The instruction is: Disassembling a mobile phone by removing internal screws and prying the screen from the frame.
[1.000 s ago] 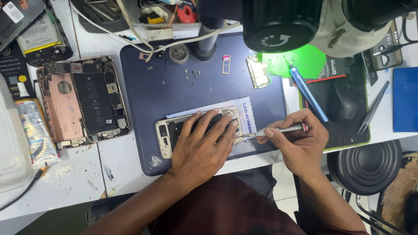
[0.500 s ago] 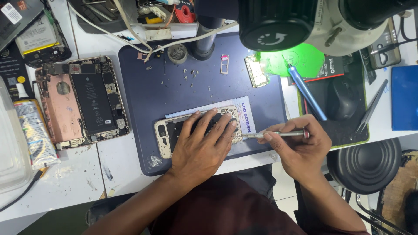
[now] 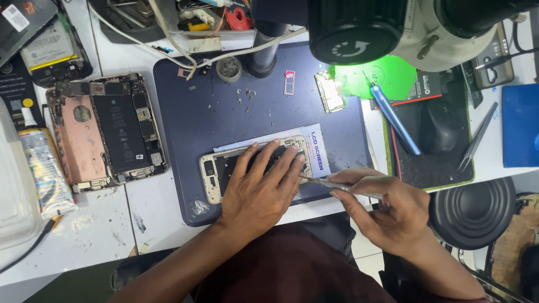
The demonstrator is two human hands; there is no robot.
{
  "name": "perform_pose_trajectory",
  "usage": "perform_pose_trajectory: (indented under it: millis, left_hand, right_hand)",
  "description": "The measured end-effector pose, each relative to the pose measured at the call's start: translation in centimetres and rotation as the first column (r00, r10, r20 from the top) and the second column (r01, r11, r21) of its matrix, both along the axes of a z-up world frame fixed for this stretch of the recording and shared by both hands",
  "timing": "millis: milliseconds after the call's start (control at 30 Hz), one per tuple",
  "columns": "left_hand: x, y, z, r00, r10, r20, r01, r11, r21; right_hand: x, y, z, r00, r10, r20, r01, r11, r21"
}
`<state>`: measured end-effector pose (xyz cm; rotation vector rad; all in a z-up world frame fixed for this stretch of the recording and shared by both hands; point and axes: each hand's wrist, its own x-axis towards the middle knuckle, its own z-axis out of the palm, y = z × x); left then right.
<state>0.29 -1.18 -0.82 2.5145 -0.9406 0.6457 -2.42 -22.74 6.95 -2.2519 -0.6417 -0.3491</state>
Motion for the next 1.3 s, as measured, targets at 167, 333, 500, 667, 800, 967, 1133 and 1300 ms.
perform_pose_trajectory:
  millis: [167,333,500,667,800,967,1133,1300]
  left_hand:
    - [0.2,-0.1,1.0,0.997,0.026,-0.066,-0.029,0.999,-0.043]
    - [0.1,0.1,0.9,0.996,0.014,-0.092,-0.017,1.0,-0.024]
    - [0.3,0.3,0.9,0.997,-0.007,-0.078,0.007,1.0,0.002]
    - [0.3,0.4,0.9,0.998,-0.007,-0.055,0.009,0.999,0.044]
    - [0.3,0.2,0.7,0.999,-0.014,-0.031,0.016,0.999,0.041]
    - [0.3,0.3,0.7,1.0,-0.019,-0.021,0.02,0.998,0.061]
    - [0.2,0.4,0.2,1.0,-0.012,0.003,0.012,0.998,0.068]
    - [0.2,0.3,0.4,1.0,-0.006,-0.002,0.006,0.998,0.068]
  right_hand:
    - [0.6,-0.2,1.6,0.993,-0.087,-0.085,0.077,0.991,-0.108]
    - [1.1,-0.5,1.2,0.991,-0.015,-0.131,0.0,0.994,-0.112]
    - [1.4,-0.1,1.2,0.989,0.004,-0.148,-0.023,0.992,-0.126]
    - [1.7,0.5,1.5,0.982,0.042,-0.184,-0.064,0.991,-0.117]
    - [2.3,1.0,1.7,0.978,0.174,-0.112,-0.197,0.949,-0.246]
    - [3.8,1.6,2.2,0.973,0.227,-0.052,-0.23,0.901,-0.369]
    - [4.0,1.0,2.1,0.962,0.265,-0.059,-0.27,0.902,-0.337]
    - [4.1,1.1,2.3,0.946,0.289,-0.148,-0.317,0.92,-0.23]
